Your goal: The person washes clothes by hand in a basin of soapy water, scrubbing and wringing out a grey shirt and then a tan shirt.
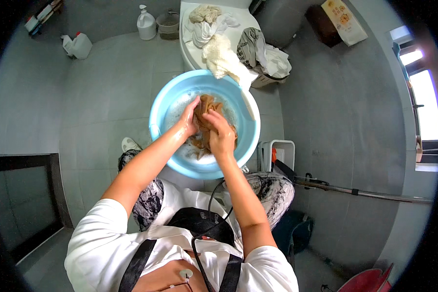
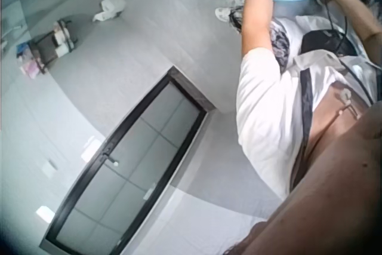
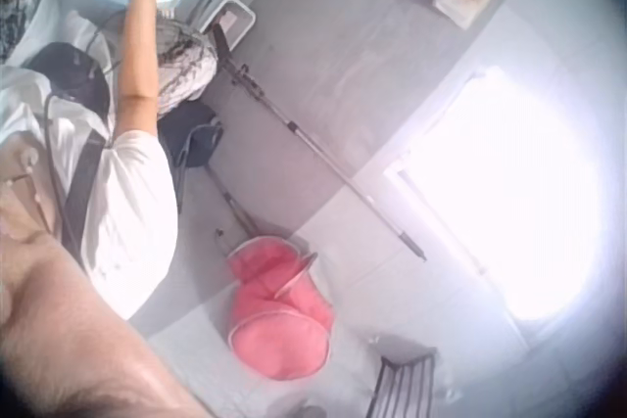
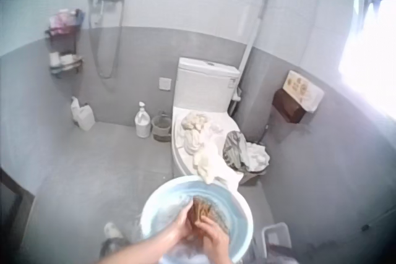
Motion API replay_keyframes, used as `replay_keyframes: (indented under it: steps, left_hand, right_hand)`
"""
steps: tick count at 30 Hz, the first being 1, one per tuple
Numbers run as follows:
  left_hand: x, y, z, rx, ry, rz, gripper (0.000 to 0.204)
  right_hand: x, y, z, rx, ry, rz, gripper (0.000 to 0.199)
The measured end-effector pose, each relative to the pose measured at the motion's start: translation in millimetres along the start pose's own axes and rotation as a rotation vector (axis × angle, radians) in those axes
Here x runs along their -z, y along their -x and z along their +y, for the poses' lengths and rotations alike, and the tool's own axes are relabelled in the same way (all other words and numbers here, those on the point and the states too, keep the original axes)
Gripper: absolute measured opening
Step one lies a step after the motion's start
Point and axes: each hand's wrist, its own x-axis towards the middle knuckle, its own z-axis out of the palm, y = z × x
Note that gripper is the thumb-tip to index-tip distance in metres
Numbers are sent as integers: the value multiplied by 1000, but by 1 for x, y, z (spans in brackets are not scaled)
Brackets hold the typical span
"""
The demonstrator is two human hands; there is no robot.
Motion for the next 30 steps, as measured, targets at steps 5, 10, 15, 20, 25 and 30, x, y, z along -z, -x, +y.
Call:
replay_keyframes:
  steps: [5,10,15,20,25,30]
  left_hand:
    - [10,-6,-13,27,-99,-78,49]
    - [28,13,-20,44,-219,-9,47]
    - [31,30,-18,-107,-645,130,35]
    - [-2,59,-14,-175,-539,-44,40]
    - [-33,64,-6,16,-222,-240,46]
    - [-28,39,10,-131,-365,-52,40]
  right_hand:
    - [-10,43,3,-19,-181,84,34]
    - [-7,54,13,-326,-534,56,39]
    - [20,34,16,-514,-791,-44,42]
    - [66,13,-30,-488,-968,-113,41]
    - [79,-18,-22,-539,-1108,-181,42]
    - [63,-51,40,-637,-1153,-160,43]
